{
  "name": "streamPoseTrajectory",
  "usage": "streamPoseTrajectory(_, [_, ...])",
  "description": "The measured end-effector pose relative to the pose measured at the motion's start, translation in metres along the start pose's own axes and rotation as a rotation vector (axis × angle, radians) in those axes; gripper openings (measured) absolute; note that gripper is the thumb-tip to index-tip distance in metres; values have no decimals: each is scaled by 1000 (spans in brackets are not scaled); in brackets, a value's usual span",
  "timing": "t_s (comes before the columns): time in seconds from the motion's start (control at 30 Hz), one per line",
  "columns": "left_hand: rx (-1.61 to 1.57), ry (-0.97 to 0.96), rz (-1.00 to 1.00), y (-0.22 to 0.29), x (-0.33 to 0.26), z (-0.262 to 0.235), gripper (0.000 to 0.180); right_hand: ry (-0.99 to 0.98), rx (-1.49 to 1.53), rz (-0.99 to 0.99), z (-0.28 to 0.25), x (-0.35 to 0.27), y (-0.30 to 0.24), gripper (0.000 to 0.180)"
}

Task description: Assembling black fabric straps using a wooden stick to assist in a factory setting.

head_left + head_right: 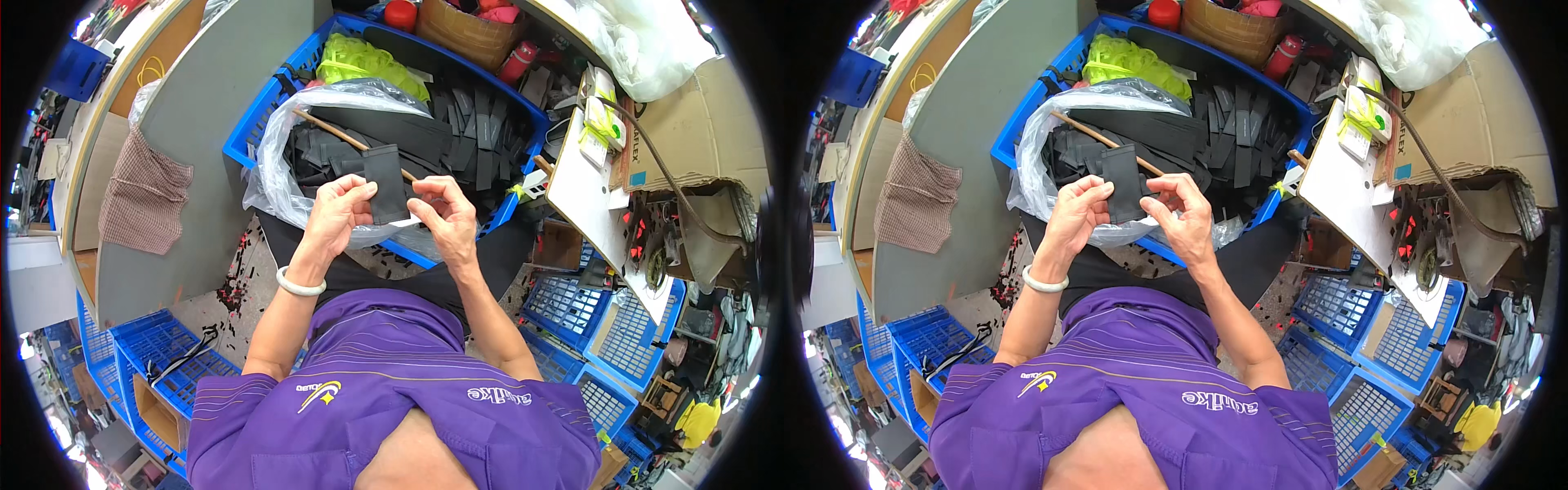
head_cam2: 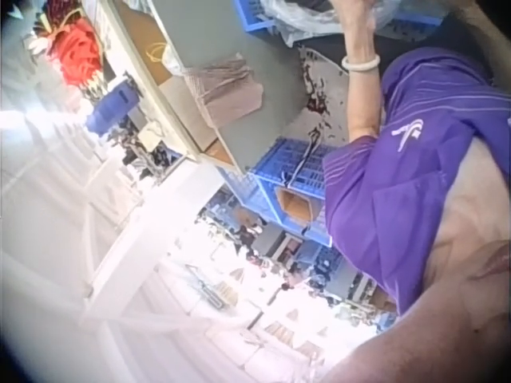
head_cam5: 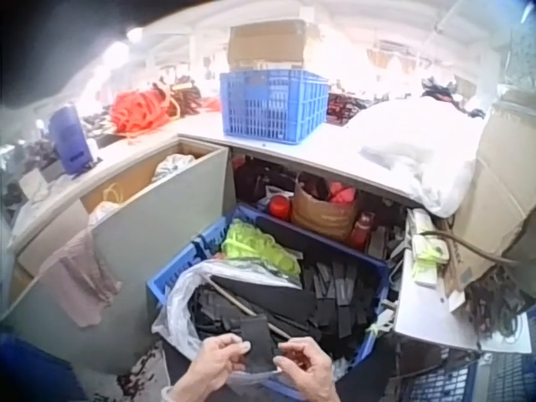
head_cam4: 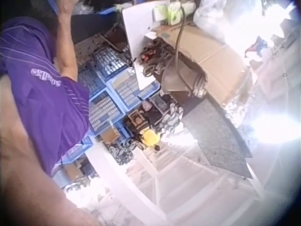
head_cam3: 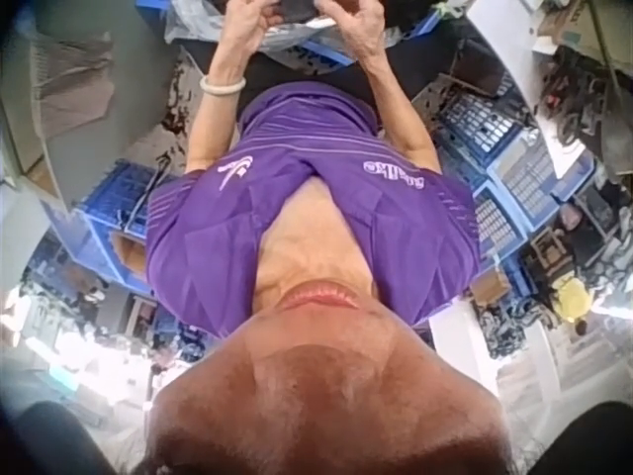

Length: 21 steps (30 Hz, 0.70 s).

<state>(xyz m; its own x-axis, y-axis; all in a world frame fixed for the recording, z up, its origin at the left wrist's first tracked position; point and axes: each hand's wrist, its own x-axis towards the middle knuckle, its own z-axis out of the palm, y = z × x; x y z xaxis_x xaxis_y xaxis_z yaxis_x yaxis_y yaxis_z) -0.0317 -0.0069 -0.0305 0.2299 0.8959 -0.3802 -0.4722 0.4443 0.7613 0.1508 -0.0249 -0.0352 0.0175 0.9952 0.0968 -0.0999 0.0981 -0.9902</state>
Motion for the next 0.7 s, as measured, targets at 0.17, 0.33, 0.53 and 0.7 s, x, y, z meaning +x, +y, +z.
streamPoseTrajectory(0.17, [61, -34, -16, 1, -4, 5, 6, -21, -308, -250, -19, 6, -22, 20])
streamPoseTrajectory(0.33, [68, -73, -20, 8, -5, 11, 8, -303, -593, -493, -16, 9, -42, 29])
streamPoseTrajectory(0.53, [113, -93, -69, 21, -4, 10, 10, -510, -748, -656, -13, 23, -53, 26])
streamPoseTrajectory(0.7, [91, -55, -104, -3, -1, -7, 7, -609, -678, -658, -10, 16, -44, 20])
